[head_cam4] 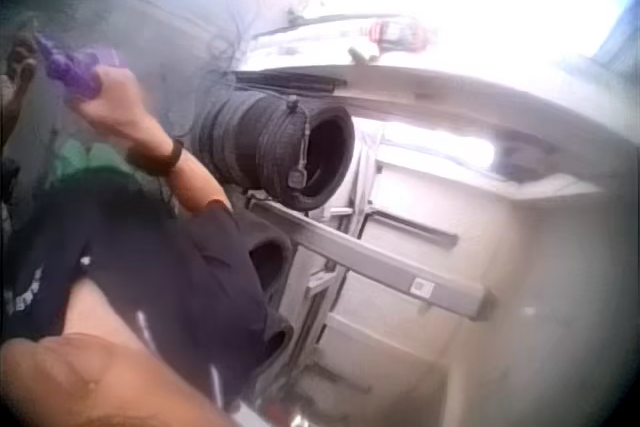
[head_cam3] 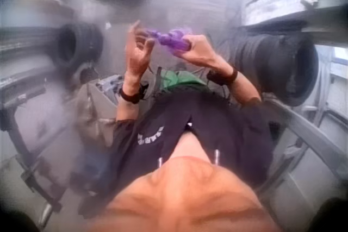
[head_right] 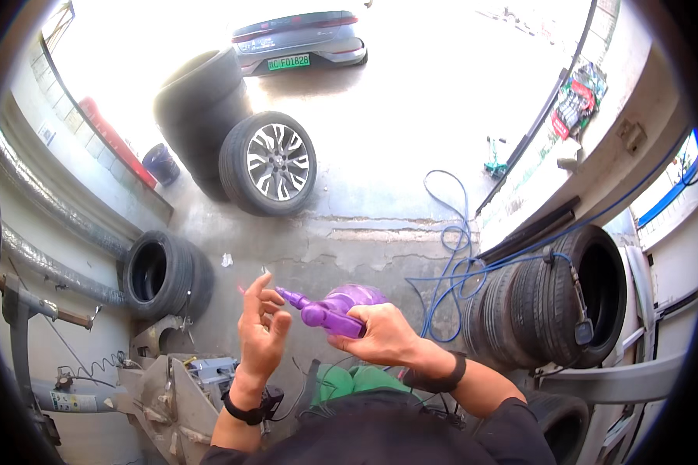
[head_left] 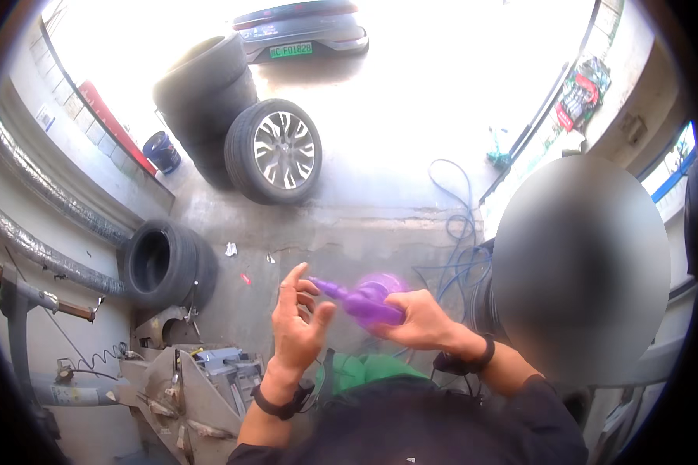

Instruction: The person pumps a purple sprayer, sprays a cleaning liquid onto a tire, and rotates the tire by hand to spray the entire surface.

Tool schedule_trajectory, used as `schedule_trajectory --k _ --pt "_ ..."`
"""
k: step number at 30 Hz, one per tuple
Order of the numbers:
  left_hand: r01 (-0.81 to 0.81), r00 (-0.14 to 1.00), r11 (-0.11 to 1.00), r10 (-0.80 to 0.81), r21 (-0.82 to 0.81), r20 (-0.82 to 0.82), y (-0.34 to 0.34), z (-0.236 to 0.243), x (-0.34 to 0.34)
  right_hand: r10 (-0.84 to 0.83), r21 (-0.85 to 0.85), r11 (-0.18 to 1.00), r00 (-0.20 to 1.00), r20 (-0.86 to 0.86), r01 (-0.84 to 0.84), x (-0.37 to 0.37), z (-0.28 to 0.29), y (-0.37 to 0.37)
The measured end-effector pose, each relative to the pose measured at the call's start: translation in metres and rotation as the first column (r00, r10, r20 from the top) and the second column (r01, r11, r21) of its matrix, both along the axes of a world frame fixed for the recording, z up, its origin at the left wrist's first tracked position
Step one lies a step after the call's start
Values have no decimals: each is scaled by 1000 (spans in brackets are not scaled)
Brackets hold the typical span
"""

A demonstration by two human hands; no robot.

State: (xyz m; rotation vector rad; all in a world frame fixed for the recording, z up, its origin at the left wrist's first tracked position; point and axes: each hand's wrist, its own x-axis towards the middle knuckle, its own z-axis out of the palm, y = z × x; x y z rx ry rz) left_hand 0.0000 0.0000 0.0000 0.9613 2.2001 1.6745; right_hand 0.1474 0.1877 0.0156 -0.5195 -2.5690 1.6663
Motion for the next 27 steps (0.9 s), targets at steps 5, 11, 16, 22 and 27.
schedule_trajectory --k 5,11,16,22,27 --pt "0 613 963 -213 -270 -761 97 35 -107 14 178 984 992 -129 9 -119 5 66" --pt "-35 633 979 179 202 -753 212 88 -224 -48 53 997 996 -81 52 -184 -14 164" --pt "148 749 983 -184 -110 -636 312 16 -271 -244 80 965 966 -86 251 -270 -5 238" --pt "189 644 981 -95 38 -759 427 90 -378 -311 155 926 929 -201 343 -338 -4 354" --pt "259 652 936 -352 -238 -671 543 64 -448 -405 -69 914 905 -135 399 -425 39 446"
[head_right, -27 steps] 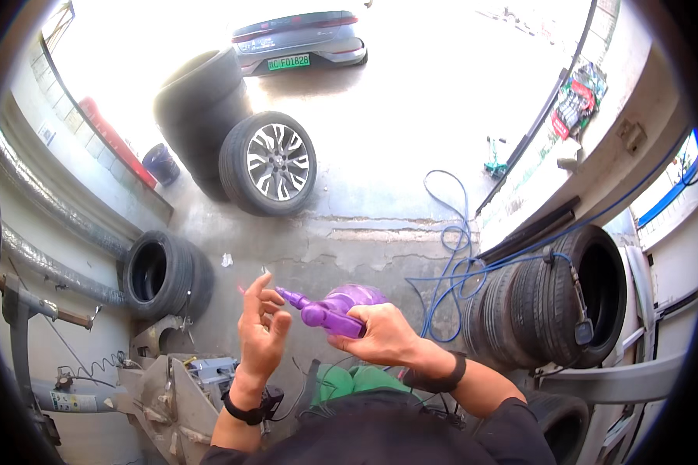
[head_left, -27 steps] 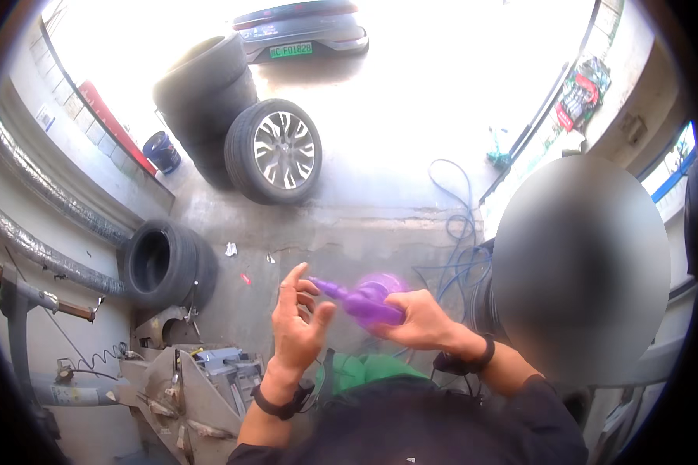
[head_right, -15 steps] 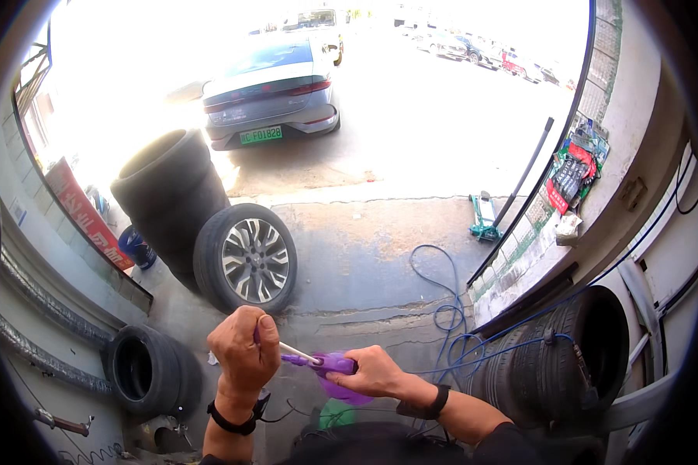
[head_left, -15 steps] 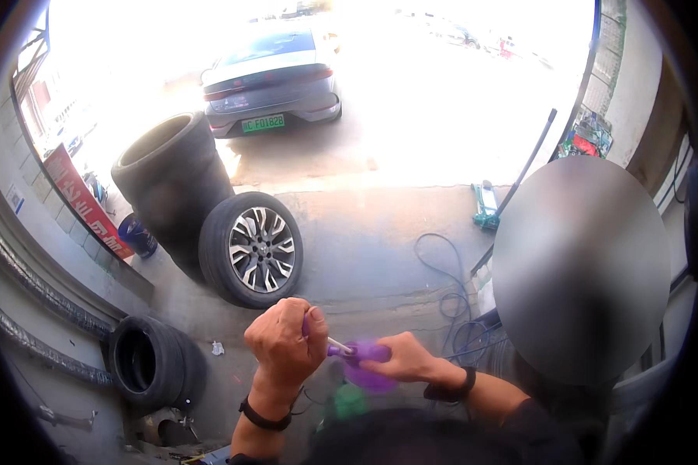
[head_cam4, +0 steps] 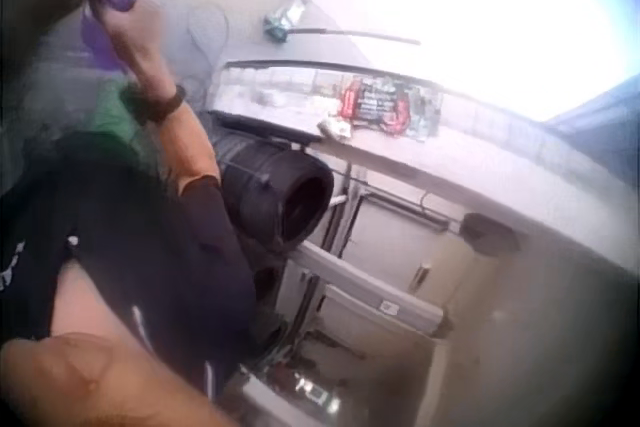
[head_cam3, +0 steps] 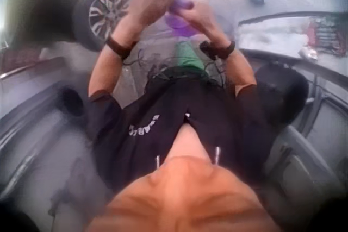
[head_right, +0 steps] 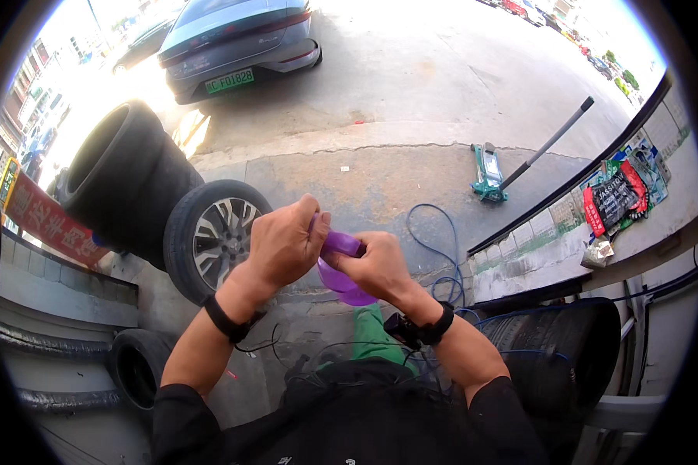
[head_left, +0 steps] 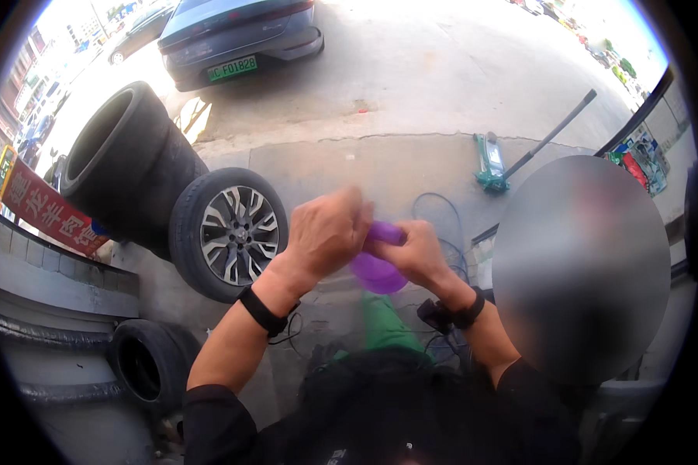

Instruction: The person pumps a purple sprayer, sprays a cleaning liquid onto a tire, and rotates the tire by hand to spray the entire surface.

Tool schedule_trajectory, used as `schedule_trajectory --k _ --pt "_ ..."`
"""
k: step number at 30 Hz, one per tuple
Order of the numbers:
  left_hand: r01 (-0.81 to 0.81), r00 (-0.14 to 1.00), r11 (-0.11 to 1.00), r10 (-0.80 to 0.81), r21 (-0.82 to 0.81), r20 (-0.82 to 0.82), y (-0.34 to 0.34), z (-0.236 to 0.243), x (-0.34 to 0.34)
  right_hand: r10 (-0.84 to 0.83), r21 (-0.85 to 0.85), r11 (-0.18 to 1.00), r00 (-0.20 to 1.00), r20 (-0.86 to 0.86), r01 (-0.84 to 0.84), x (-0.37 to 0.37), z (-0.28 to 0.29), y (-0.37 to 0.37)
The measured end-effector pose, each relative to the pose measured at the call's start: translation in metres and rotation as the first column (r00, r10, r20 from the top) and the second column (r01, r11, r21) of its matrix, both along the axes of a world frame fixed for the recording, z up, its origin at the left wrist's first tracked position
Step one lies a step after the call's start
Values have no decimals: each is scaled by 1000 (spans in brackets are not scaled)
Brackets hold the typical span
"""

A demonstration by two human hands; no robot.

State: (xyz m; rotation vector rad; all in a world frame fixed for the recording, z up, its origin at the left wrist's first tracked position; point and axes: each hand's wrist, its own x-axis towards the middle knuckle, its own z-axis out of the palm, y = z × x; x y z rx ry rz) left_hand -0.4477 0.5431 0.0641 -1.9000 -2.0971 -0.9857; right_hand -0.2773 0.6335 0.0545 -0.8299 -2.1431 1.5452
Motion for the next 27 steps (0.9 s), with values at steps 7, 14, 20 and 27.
schedule_trajectory --k 7,14,20,27 --pt "-124 969 947 180 296 -168 125 97 -84 200 -122 973 980 16 -196 -71 -23 158" --pt "-233 967 969 240 87 -88 180 26 -147 266 -42 963 964 -13 -267 -173 -3 221" --pt "-407 911 896 413 176 1 201 78 -217 383 -53 922 924 8 -383 -244 3 267" --pt "-373 926 919 377 129 -6 217 22 -321 438 -80 897 899 11 -436 -365 -1 286"
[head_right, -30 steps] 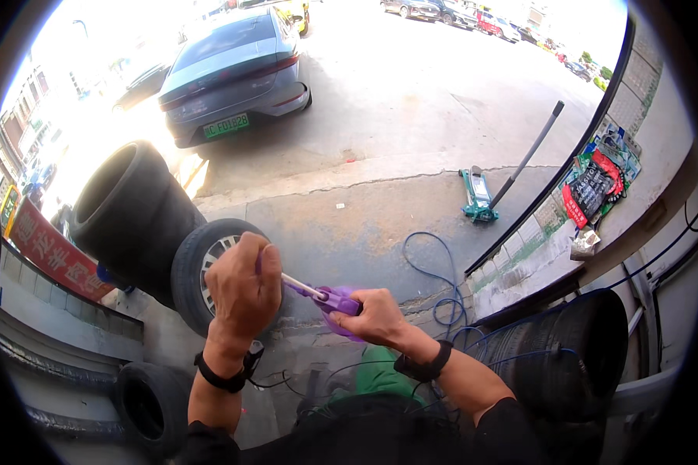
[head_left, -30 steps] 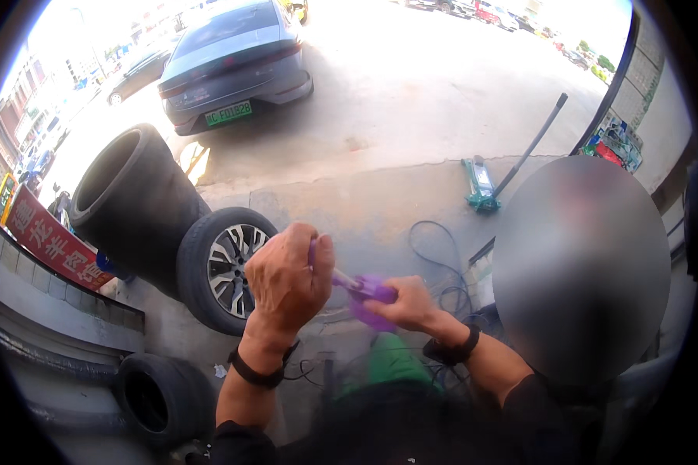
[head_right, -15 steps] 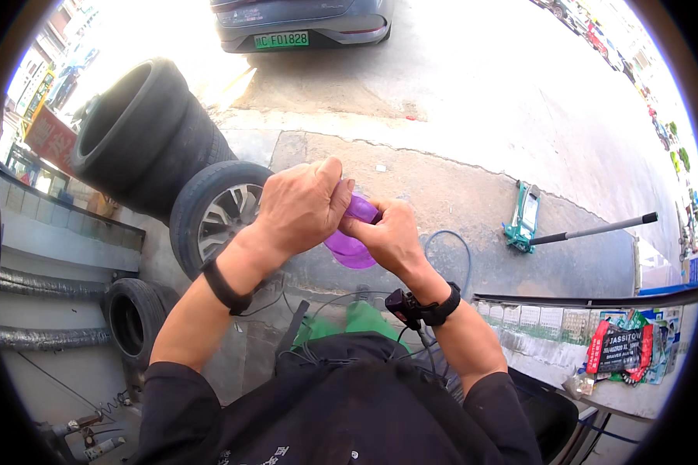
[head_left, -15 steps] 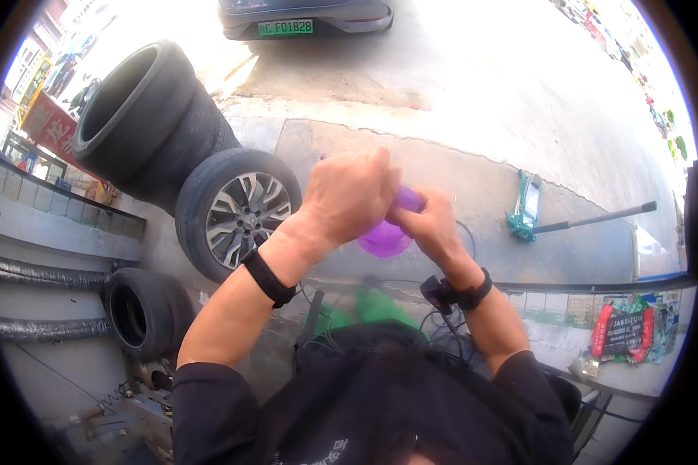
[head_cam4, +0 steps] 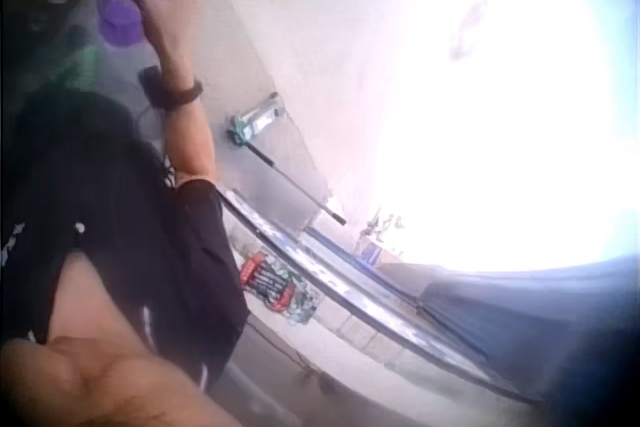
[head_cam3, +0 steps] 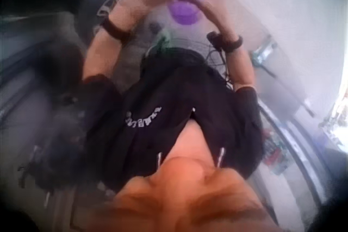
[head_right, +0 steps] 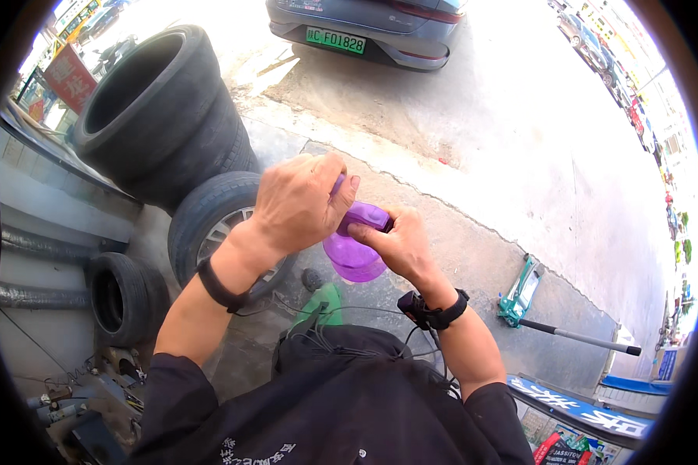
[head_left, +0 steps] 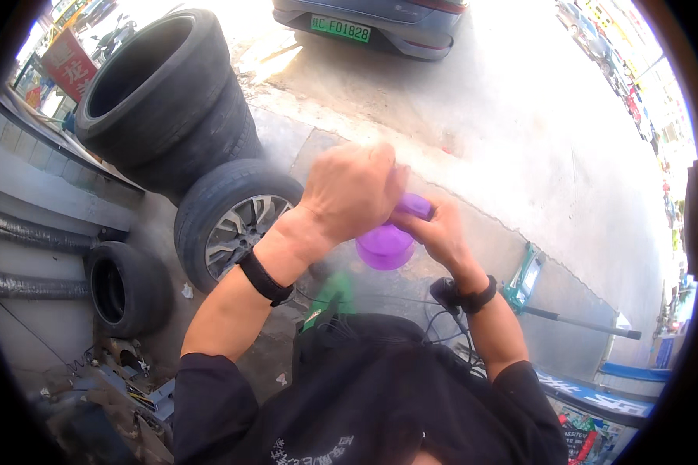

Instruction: The person pumps a purple sprayer, sprays a cleaning liquid onto a tire, and rotates the tire by hand to spray the entire surface.

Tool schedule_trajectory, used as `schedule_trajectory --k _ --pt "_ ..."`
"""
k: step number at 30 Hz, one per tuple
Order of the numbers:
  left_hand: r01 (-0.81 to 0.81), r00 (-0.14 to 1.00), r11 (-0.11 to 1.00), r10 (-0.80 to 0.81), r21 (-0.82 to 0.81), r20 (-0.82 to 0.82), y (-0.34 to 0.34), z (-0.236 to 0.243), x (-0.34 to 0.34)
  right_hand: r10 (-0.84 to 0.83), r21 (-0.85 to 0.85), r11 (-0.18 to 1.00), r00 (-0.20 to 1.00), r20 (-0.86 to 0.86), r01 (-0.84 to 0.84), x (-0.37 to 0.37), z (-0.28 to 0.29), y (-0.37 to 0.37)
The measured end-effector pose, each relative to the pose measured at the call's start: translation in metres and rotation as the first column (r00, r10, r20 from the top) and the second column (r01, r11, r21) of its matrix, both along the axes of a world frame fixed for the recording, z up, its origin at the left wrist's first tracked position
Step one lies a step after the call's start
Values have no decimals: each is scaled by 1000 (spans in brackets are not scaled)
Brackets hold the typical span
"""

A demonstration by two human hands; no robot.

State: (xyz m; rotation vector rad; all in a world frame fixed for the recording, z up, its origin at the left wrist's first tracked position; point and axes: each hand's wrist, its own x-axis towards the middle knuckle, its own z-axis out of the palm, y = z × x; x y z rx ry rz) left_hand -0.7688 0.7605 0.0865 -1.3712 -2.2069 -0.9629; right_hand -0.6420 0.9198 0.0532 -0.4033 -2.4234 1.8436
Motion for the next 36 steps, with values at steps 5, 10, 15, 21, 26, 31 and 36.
schedule_trajectory --k 5,10,15,21,26,31,36 --pt "-143 986 952 159 271 -38 10 42 -74 78 80 994 997 -18 -76 -77 12 29" --pt "-212 972 977 207 33 115 8 -25 -128 119 113 986 993 13 -120 -170 -2 26" --pt "-413 909 853 406 319 93 8 -8 -176 302 171 931 943 137 -323 -249 -40 57" --pt "-542 665 812 573 -219 480 2 -143 -163 576 176 753 764 292 -635 -335 -121 45" --pt "-713 291 571 769 -407 569 -34 -195 -157 783 -3 540 501 368 -842 -415 -168 63" --pt "-677 -263 315 740 -665 619 -62 -268 -113 788 33 470 436 434 -882 -442 -191 73" --pt "-323 -411 409 751 -853 516 -62 -382 50 810 -104 507 433 395 -855 -462 -232 52"
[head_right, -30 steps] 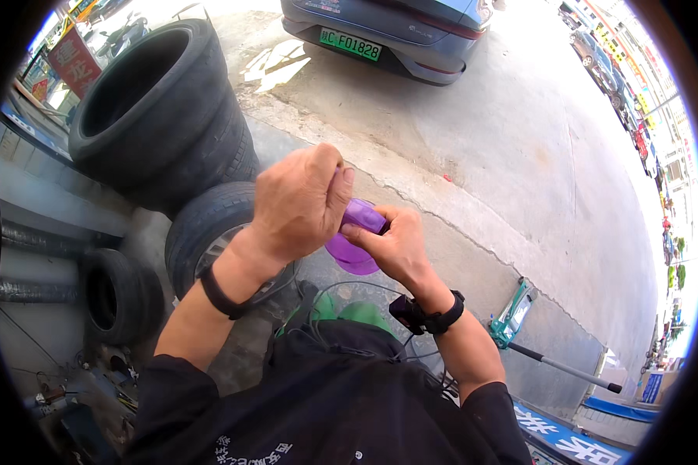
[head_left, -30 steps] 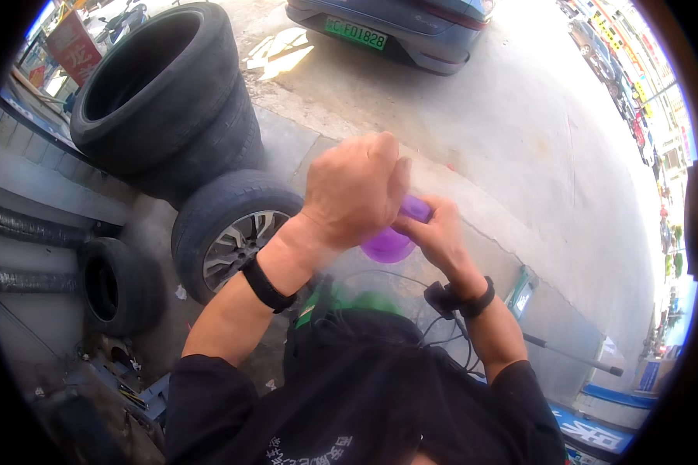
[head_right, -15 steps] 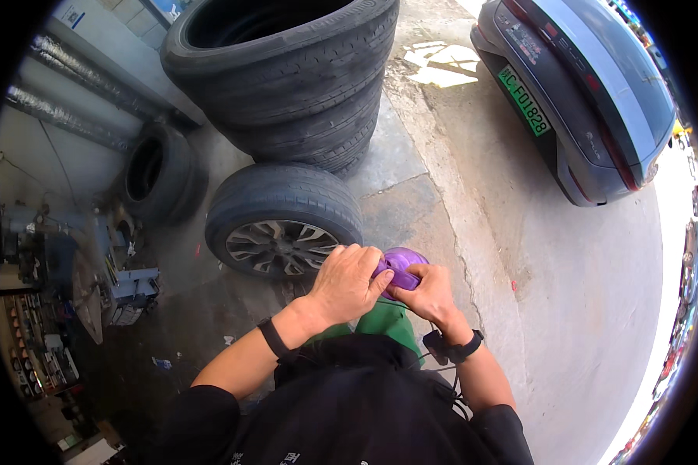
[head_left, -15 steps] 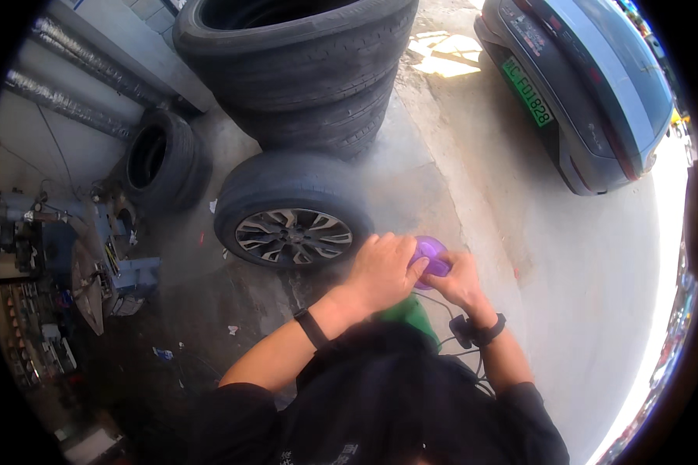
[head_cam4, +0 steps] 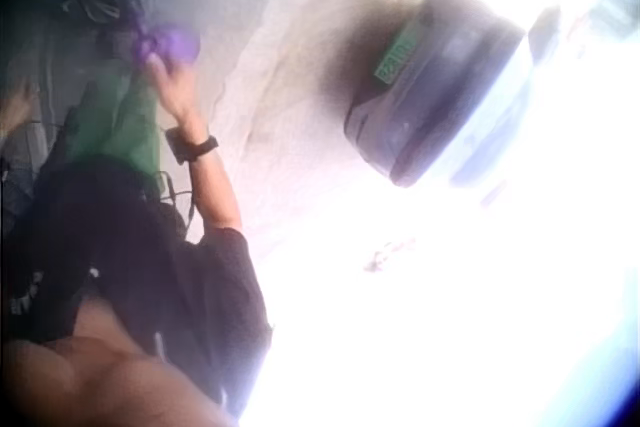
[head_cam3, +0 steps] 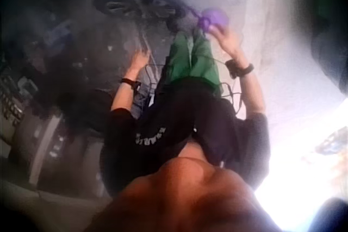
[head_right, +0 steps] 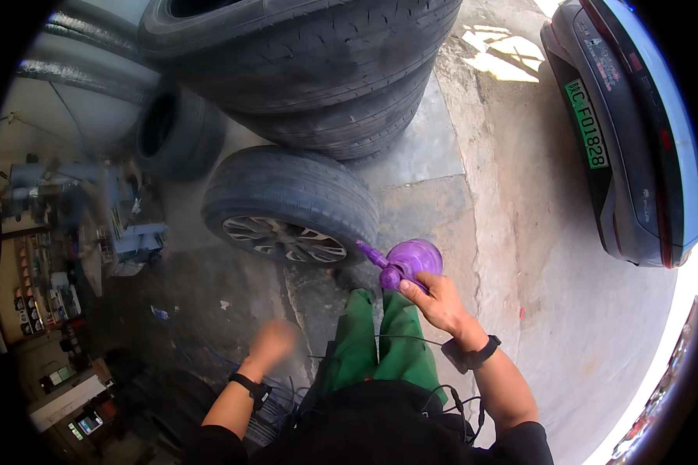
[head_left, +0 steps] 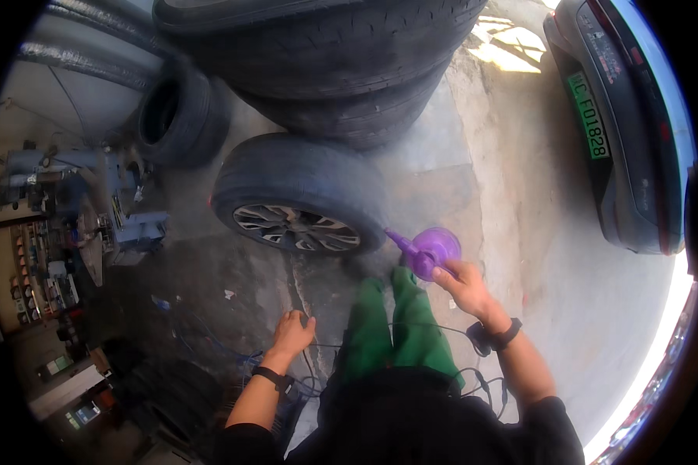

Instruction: The person pumps a purple sprayer, sprays a cleaning liquid onto a tire, and rotates the tire by hand to spray the entire surface.

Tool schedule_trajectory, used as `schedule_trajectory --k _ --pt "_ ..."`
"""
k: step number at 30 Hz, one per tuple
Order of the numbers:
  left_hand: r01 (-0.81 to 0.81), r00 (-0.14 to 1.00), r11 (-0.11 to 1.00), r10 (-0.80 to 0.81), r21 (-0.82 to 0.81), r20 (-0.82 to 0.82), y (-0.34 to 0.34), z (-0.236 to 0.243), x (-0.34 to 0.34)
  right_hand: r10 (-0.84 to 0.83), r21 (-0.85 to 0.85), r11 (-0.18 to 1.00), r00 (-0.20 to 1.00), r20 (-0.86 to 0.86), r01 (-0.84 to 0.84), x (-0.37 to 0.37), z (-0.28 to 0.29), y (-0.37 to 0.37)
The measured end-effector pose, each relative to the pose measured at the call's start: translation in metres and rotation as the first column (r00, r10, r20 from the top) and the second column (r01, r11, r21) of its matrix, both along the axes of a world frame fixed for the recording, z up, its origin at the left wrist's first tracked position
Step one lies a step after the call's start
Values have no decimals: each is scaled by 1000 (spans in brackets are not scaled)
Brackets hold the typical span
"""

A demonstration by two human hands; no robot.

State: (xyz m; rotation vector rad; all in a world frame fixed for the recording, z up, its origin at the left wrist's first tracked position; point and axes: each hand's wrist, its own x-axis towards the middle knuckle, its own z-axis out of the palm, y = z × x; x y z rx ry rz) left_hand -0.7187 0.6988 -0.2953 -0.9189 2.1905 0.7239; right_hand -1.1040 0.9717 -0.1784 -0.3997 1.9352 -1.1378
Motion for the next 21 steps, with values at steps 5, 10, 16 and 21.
schedule_trajectory --k 5,10,16,21 --pt "-205 946 975 175 88 271 41 -32 85 228 129 965 974 4 -227 -15 -46 -15" --pt "-344 920 929 304 139 247 66 -46 101 -125 83 990 971 205 110 -28 -71 -11" --pt "-371 928 928 370 35 35 66 -66 125 100 171 979 994 51 -108 -41 -85 -3" --pt "-396 918 918 395 35 22 114 -98 98 172 80 980 978 119 -182 -74 -100 14"
